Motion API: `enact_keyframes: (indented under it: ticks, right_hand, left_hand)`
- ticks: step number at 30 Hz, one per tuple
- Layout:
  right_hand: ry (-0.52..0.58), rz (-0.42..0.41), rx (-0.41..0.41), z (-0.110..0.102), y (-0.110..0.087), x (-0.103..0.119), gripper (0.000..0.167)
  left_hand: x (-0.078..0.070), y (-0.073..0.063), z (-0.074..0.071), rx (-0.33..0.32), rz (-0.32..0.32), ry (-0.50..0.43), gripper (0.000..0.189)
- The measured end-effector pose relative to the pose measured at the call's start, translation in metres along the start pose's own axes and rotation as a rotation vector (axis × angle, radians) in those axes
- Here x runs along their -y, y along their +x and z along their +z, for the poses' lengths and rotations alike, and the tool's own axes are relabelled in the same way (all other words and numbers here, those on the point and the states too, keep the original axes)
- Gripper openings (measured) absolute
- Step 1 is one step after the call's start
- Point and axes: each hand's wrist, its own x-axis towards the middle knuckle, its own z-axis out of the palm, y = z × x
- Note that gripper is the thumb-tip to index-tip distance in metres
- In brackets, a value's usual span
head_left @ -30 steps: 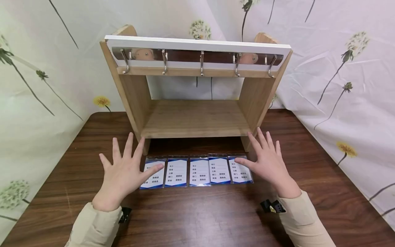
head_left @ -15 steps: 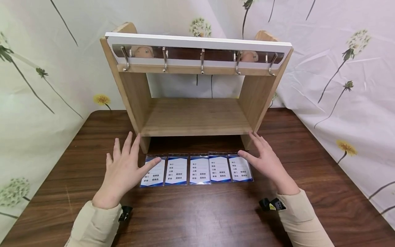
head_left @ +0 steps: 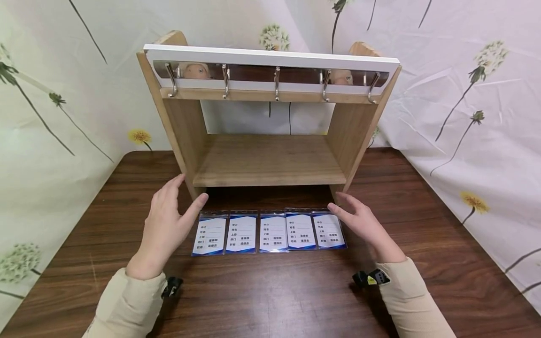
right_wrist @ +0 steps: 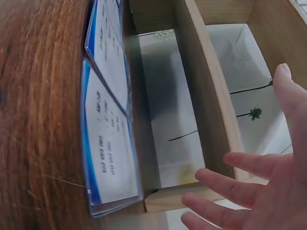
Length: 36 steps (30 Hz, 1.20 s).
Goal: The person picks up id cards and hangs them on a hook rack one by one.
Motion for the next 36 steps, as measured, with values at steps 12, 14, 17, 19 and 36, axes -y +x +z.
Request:
enact_keyframes:
  ticks: [12, 14, 17, 19, 36]
  right_hand:
    - [0.096, 0.046, 0.06, 0.003, 0.015, -0.021, 0.069]
    - [0.091, 0.048, 0.065, 0.003, 0.018, -0.026, 0.069]
    - [0.079, 0.062, 0.067, 0.002, 0.021, -0.033, 0.068]
    - [0.076, 0.071, 0.069, 0.002, 0.023, -0.037, 0.068]
    - [0.025, 0.077, 0.096, 0.005, 0.033, -0.047, 0.062]
  left_hand:
    - [-0.01, 0.021, -0.009, -0.318, 0.196, -0.177, 0.043]
    - [-0.012, 0.025, -0.012, -0.342, 0.212, -0.204, 0.043]
    - [-0.016, 0.029, -0.016, -0.382, 0.229, -0.242, 0.044]
    - [-0.018, 0.033, -0.019, -0.405, 0.242, -0.26, 0.046]
    - [-0.04, 0.068, -0.046, -0.423, 0.276, -0.351, 0.051]
